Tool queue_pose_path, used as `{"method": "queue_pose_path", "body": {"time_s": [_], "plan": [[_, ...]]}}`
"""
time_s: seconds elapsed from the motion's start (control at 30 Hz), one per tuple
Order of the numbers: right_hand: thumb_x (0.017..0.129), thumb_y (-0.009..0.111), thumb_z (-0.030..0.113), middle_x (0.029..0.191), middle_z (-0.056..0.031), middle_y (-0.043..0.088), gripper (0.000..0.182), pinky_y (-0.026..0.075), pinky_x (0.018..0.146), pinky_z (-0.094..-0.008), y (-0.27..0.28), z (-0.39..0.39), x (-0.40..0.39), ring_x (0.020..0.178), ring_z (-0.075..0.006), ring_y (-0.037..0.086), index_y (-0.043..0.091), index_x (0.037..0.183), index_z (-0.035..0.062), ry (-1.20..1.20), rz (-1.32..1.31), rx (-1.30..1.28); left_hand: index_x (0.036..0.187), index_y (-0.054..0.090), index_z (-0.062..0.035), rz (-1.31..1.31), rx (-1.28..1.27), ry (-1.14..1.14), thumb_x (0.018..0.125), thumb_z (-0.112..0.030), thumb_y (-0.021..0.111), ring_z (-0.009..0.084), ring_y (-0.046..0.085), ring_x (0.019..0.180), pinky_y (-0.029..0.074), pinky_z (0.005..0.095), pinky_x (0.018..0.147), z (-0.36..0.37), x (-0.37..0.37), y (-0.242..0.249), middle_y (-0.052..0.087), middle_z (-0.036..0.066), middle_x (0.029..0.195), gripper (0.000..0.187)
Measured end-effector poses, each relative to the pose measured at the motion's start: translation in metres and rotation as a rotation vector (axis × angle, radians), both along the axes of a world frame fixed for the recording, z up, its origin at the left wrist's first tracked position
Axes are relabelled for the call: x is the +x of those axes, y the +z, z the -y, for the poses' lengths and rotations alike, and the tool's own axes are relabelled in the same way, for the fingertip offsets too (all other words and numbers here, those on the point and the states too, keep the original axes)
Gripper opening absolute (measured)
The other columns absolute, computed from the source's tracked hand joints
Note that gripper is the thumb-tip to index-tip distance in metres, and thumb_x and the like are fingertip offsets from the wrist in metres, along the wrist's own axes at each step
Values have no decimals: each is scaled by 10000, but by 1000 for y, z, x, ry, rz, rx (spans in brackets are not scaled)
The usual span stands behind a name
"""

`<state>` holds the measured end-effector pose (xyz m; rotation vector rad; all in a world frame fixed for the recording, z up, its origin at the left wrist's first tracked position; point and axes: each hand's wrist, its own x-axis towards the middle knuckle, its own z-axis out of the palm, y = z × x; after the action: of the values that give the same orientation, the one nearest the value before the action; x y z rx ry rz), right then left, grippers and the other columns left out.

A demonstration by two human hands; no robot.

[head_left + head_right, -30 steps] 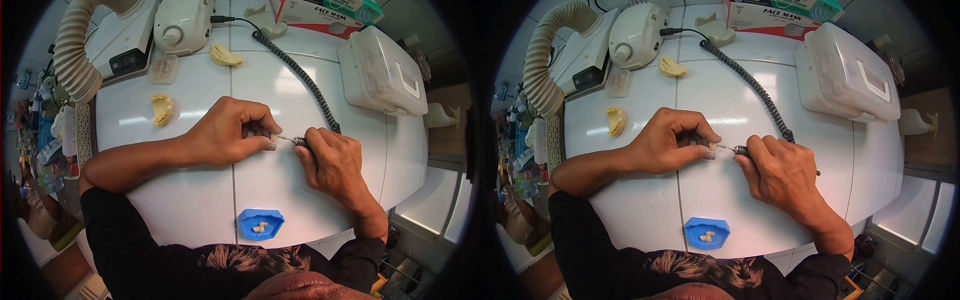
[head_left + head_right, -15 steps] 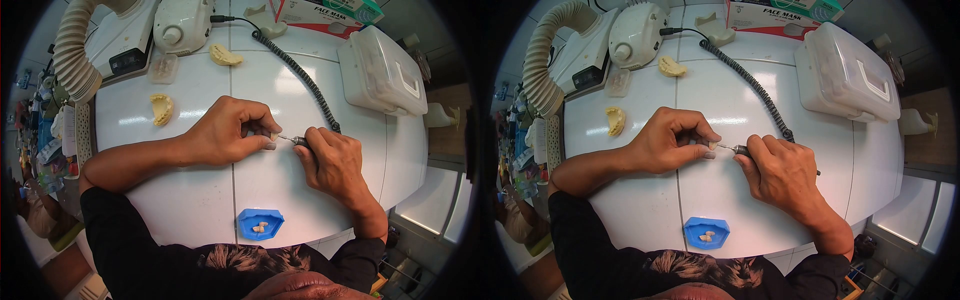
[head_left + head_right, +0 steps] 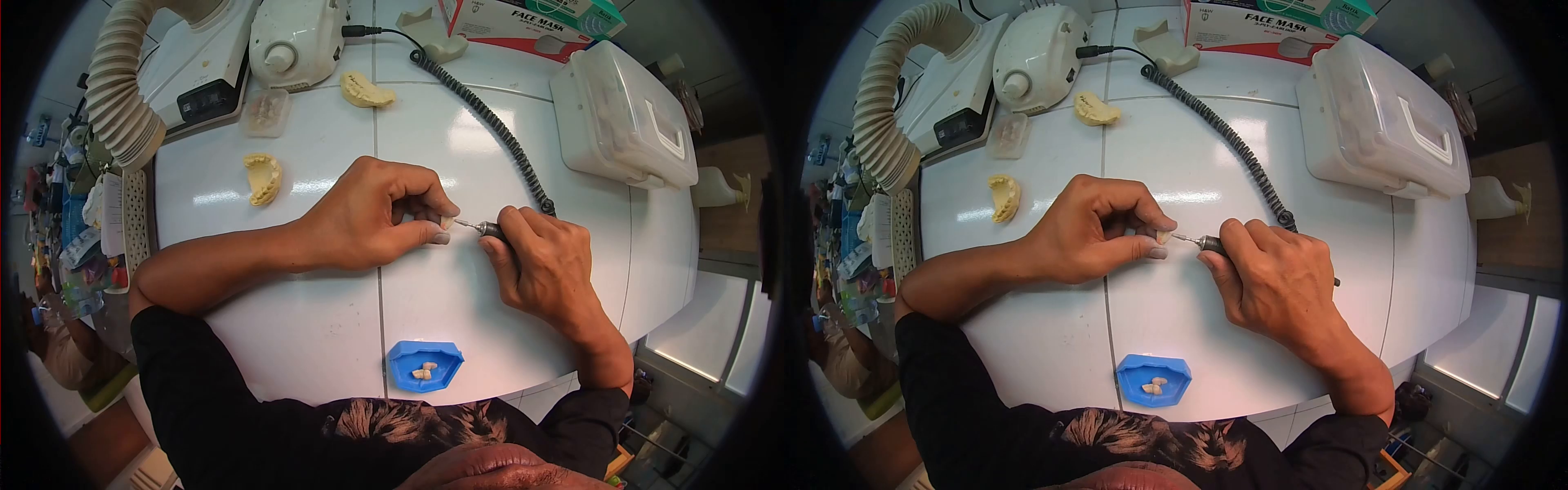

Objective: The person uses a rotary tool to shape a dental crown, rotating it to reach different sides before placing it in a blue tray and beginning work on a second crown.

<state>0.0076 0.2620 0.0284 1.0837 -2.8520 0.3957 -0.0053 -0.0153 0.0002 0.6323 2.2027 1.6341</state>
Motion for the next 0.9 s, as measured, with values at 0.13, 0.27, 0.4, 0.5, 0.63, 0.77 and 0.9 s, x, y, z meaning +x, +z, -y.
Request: {"method": "queue_pose_path", "body": {"time_s": [0.13, 0.27, 0.4, 0.5, 0.63, 0.77, 0.9], "plan": [[1030, 747, 301, 693, -45, 583, 262, 463, 504, -404, -1, -1, 0, 549, -259, 624, 626, 915, 99, -5, -1, 3, 1127, 799, -9, 15, -1, -7, 904, -41, 864, 29, 528, 649, 397, 247, 582, 0, 0, 0, 767, 34, 927, 234], [1033, 743, 302, 691, -44, 583, 263, 463, 502, -401, -2, -1, 0, 545, -257, 621, 626, 915, 99, -2, 0, 6, 1125, 800, -11, -7, 5, -4, 902, -39, 865, 29, 526, 644, 391, 247, 575, 0, 0, -1, 769, 37, 924, 234], [1036, 740, 301, 688, -42, 582, 266, 461, 501, -399, -2, -1, 0, 542, -254, 619, 624, 910, 99, -1, -5, -4, 1123, 801, -10, -16, -5, -12, 901, -42, 865, 28, 524, 637, 385, 248, 567, 0, 0, 2, 770, 39, 916, 233], [1036, 743, 302, 689, -40, 581, 268, 459, 501, -399, -2, -1, 0, 540, -252, 615, 622, 907, 100, 3, -4, -10, 1121, 803, -9, -10, -8, -6, 900, -44, 864, 29, 517, 629, 380, 248, 562, 0, 0, 2, 769, 36, 909, 232], [1035, 748, 305, 690, -39, 581, 271, 459, 502, -398, -2, -1, 0, 538, -251, 611, 621, 907, 102, 15, -9, -12, 1117, 808, -12, 7, -5, 5, 896, -46, 864, 28, 500, 618, 373, 248, 557, 0, 0, 2, 768, 30, 903, 230], [1034, 750, 307, 690, -40, 580, 276, 459, 506, -395, -3, 0, 0, 541, -251, 613, 620, 903, 102, 13, -18, -17, 1114, 810, -16, -12, -20, 1, 893, -58, 869, 29, 489, 611, 369, 249, 554, 0, 0, 2, 768, 27, 899, 232], [1033, 752, 302, 691, -40, 581, 273, 460, 508, -393, -2, 0, 1, 545, -251, 615, 622, 904, 100, 13, -17, -13, 1114, 811, -19, -23, -21, -4, 894, -64, 869, 31, 489, 608, 368, 250, 554, -1, 0, 1, 772, 29, 902, 232]]}}
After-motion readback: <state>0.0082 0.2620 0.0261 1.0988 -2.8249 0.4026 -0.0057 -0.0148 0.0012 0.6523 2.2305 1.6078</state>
